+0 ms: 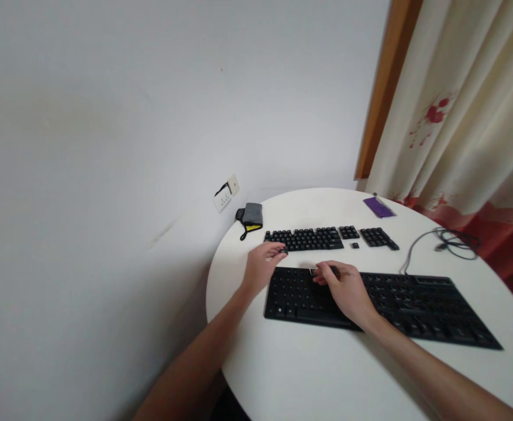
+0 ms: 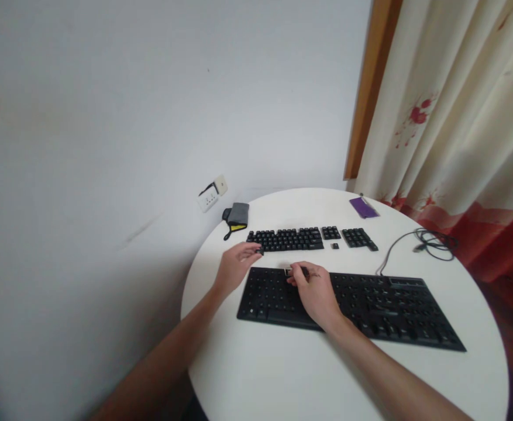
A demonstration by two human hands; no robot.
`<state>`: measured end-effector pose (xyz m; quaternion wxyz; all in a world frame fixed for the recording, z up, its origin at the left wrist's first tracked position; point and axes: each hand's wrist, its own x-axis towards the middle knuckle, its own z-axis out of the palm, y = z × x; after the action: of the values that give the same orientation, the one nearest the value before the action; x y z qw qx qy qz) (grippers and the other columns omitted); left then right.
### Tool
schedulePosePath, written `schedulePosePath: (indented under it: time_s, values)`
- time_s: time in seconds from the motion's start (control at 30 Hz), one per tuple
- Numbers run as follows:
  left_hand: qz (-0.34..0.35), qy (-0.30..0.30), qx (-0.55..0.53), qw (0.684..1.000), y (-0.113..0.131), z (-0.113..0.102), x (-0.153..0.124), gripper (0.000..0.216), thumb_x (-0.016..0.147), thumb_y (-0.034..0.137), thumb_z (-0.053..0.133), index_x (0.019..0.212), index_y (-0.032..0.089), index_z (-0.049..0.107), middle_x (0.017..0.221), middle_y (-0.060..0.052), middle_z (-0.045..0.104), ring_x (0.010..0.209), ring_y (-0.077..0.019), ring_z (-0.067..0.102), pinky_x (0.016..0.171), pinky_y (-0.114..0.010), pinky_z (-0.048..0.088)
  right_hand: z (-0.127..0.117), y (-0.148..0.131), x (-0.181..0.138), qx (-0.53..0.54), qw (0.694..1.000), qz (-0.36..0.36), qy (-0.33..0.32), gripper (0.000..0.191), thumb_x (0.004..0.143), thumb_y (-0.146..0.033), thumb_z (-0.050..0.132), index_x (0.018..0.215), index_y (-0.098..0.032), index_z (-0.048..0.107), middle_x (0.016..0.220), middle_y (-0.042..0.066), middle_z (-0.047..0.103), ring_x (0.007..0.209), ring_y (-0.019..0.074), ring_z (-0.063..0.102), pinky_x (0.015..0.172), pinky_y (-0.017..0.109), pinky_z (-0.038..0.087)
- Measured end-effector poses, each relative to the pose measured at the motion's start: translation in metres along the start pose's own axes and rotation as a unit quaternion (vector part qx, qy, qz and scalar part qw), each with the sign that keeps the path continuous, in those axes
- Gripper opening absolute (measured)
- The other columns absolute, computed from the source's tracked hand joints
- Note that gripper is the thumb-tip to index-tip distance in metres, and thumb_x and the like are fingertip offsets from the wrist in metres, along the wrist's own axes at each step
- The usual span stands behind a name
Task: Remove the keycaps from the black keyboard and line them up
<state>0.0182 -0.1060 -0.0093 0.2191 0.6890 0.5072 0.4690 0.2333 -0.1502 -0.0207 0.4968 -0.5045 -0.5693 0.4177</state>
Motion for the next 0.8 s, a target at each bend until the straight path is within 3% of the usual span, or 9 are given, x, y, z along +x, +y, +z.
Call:
schedulePosePath:
  time_s: [0.1, 0.27, 0.57, 0.8]
  values:
    - [-0.070, 0.030, 0.046, 0.996, -0.034, -0.021, 0.011, 0.018, 0.075, 0.026, 0.070, 0.089, 0.016, 0.071, 0.082, -0.005, 0.072, 0.076, -0.0178, 0.066, 0.076, -0.030, 0.054, 0.000, 0.003, 0.001, 0.005, 1.000, 0.001, -0.004, 0.042, 0.086, -0.053, 0.056, 0.085, -0.014, 0.071, 0.082, 0.011, 0.074, 0.070, 0.0226, 0.070, 0.067, 0.033, 0.057]
    - [-0.105, 0.009, 0.120, 0.987, -0.069, -0.038, 0.006, 0.013, 0.069, 0.027, 0.073, 0.079, 0.017, 0.074, 0.079, -0.004, 0.074, 0.068, -0.0164, 0.063, 0.070, -0.029, 0.050, 0.003, 0.001, -0.002, -0.013, 1.000, -0.004, -0.017, 0.041, 0.086, -0.052, 0.055, 0.083, -0.015, 0.071, 0.079, 0.010, 0.074, 0.066, 0.0205, 0.069, 0.066, 0.032, 0.056]
    - [-0.096, 0.008, 0.129, 0.987, -0.081, -0.034, -0.001, 0.032, 0.069, 0.029, 0.074, 0.098, 0.017, 0.071, 0.086, -0.004, 0.073, 0.069, -0.0156, 0.062, 0.068, -0.028, 0.050, 0.000, -0.005, -0.004, -0.010, 1.000, -0.003, -0.015, 0.041, 0.086, -0.052, 0.055, 0.082, -0.014, 0.071, 0.078, 0.010, 0.073, 0.066, 0.0210, 0.069, 0.065, 0.033, 0.056]
    - [-0.095, 0.007, 0.225, 0.970, -0.080, -0.032, -0.002, 0.023, 0.068, 0.034, 0.076, 0.082, 0.017, 0.072, 0.075, -0.004, 0.070, 0.070, -0.0175, 0.062, 0.071, -0.029, 0.048, 0.000, -0.008, -0.006, -0.008, 1.000, -0.001, -0.017, 0.039, 0.086, -0.051, 0.054, 0.083, -0.015, 0.071, 0.079, 0.009, 0.074, 0.066, 0.0210, 0.069, 0.064, 0.032, 0.055]
